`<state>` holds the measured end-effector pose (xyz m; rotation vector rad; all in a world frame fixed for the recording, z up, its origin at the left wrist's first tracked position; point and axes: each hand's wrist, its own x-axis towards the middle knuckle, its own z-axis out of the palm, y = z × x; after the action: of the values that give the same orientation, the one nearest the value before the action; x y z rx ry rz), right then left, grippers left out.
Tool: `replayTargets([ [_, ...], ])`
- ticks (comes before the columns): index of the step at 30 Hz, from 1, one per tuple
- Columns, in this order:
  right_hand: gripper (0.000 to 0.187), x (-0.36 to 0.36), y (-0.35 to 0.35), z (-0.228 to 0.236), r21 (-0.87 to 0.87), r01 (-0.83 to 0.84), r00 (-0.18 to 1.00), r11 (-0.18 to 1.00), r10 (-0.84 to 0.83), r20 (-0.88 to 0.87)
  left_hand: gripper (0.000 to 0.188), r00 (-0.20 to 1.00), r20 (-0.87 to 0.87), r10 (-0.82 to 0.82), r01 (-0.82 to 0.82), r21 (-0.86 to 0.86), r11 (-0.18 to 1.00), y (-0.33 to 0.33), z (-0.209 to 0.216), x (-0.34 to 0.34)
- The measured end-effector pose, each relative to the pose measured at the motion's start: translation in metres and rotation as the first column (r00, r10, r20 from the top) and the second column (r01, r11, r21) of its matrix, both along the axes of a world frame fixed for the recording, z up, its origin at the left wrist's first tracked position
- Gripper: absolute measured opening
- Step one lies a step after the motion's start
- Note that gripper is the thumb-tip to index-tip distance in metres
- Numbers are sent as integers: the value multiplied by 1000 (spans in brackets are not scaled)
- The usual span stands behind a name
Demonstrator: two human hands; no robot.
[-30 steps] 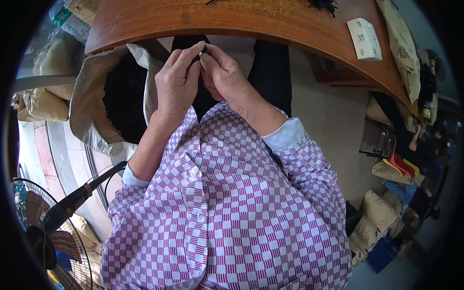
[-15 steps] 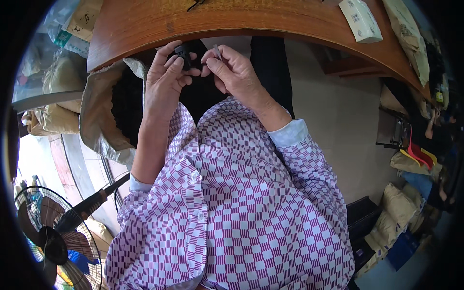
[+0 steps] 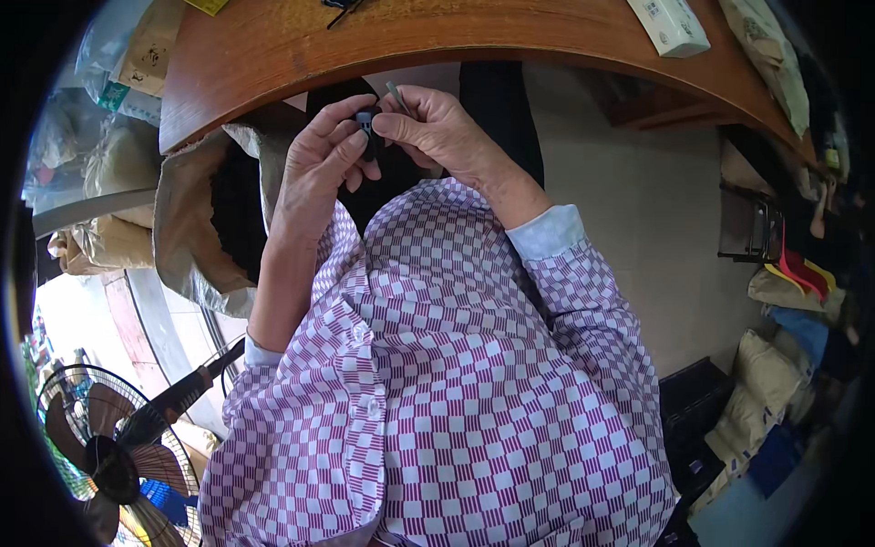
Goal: Assembling small electronic connectors at a workbench.
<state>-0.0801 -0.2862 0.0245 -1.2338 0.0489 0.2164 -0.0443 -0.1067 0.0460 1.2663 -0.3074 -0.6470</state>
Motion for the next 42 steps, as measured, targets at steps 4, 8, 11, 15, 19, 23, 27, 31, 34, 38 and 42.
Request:
replayTargets([
  [4, 19, -1, 2, -2, -57, -8, 1000, 998, 7, -16, 34, 994, 96, -49, 36, 138, 990, 2, 4, 0],
  [8, 20, 1, 5, -2, -101, -19, 1000, 995, 20, 1, 38, 971, 226, -78, 24, 234, 972, 1, 3, -4],
  [11, 19, 0, 14, 1, -157, -5, 998, 988, 14, 55, 39, 964, 258, -64, -3, 251, 968, 4, -6, -3],
  [15, 23, -4, 28, 0, -219, 47, 994, 975, -23, 110, 36, 974, 221, 44, -80, 157, 984, 10, -13, 3],
  [19, 24, 0, 36, -2, -383, 26, 980, 923, 51, 190, 30, 963, 264, 48, -95, 169, 981, 15, -16, 5],
  [23, 22, 4, 39, 4, -480, -33, 985, 877, 110, 133, 25, 959, 260, 116, -159, 154, 975, 16, -20, 4],
  [27, 18, 9, 47, 2, -516, 22, 970, 856, 107, 220, 25, 874, 464, 146, -313, 307, 899, 16, -15, 0],
  [31, 16, 20, 65, 6, -510, 93, 953, 855, 73, 295, 28, 817, 539, 206, -438, 347, 829, 22, -13, 2],
  [34, 18, 25, 71, 2, -545, 107, 952, 832, 72, 296, 26, 803, 566, 185, -456, 386, 802, 31, -11, 7],
  [38, 25, 66, 39, 3, -630, 160, 923, 760, 112, 369, 27, 699, 667, 256, -662, 469, 585, 61, 3, 12],
  [42, 36, 130, -19, 14, -819, 485, 854, 306, 34, 519, 23, 603, 787, 131, -783, 552, 287, 126, -12, 33],
])
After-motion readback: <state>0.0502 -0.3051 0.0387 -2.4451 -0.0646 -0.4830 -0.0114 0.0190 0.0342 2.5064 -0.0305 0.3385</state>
